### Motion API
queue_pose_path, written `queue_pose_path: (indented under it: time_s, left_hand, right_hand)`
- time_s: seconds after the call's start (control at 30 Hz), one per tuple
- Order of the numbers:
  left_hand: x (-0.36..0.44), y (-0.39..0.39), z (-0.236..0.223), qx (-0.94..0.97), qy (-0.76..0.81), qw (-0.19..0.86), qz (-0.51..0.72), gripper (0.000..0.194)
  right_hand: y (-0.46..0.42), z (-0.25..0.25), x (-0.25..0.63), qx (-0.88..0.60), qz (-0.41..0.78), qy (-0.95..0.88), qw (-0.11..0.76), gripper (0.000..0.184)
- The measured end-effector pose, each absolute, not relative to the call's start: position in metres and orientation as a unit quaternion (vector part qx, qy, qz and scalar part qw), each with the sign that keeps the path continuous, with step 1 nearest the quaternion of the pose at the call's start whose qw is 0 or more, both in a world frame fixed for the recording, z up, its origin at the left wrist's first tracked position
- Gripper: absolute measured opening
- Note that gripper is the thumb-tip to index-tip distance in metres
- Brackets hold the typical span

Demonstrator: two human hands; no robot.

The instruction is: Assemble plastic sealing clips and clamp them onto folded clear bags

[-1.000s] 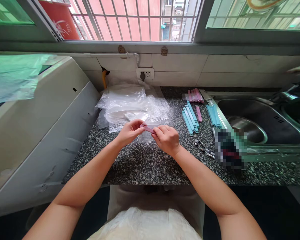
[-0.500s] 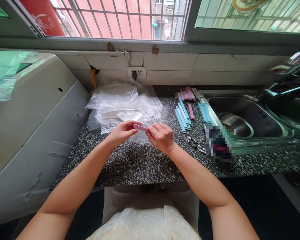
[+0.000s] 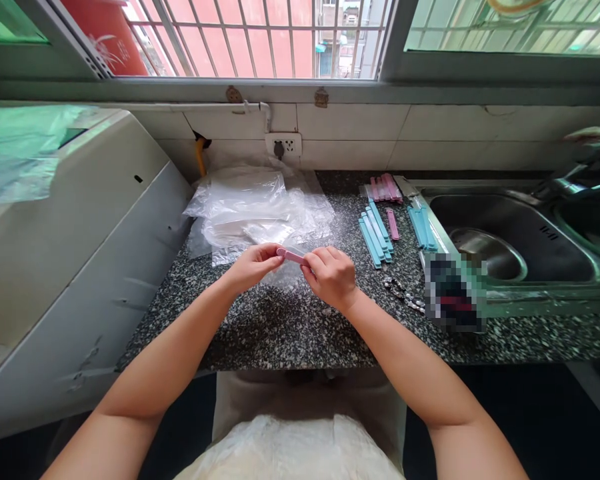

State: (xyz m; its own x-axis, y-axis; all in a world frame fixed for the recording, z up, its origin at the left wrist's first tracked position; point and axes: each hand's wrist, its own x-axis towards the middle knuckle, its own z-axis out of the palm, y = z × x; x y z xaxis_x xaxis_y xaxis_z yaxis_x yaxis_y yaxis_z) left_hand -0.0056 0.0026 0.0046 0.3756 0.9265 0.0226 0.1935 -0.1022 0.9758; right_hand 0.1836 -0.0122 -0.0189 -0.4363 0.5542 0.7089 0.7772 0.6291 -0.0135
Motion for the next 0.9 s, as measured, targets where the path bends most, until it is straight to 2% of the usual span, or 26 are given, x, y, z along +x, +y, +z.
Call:
queue_pose_path:
  time_s: [0.13,0.43,0.9]
  left_hand:
    - [-0.0056,0.0021,0.0050,0.662,0.413,0.511,0.360,0.007]
    - [-0.0047,0.0005,0.0033,0.673,0.427,0.479,0.368,0.036]
    - [-0.0011,-0.0026,0.0030,0.727,0.461,0.352,0.367,0.030]
  right_hand:
    - [-0.0121,-0.0198,0.1831,-0.398,-0.169,-0.829,0.355,0.016]
    - [-0.0139,-0.0202,0.1820,-0.405,-0.172,-0.829,0.345,0.018]
    - [-0.0135,-0.0240,0.1815,-0.418,-0.141,-0.829,0.343,0.018]
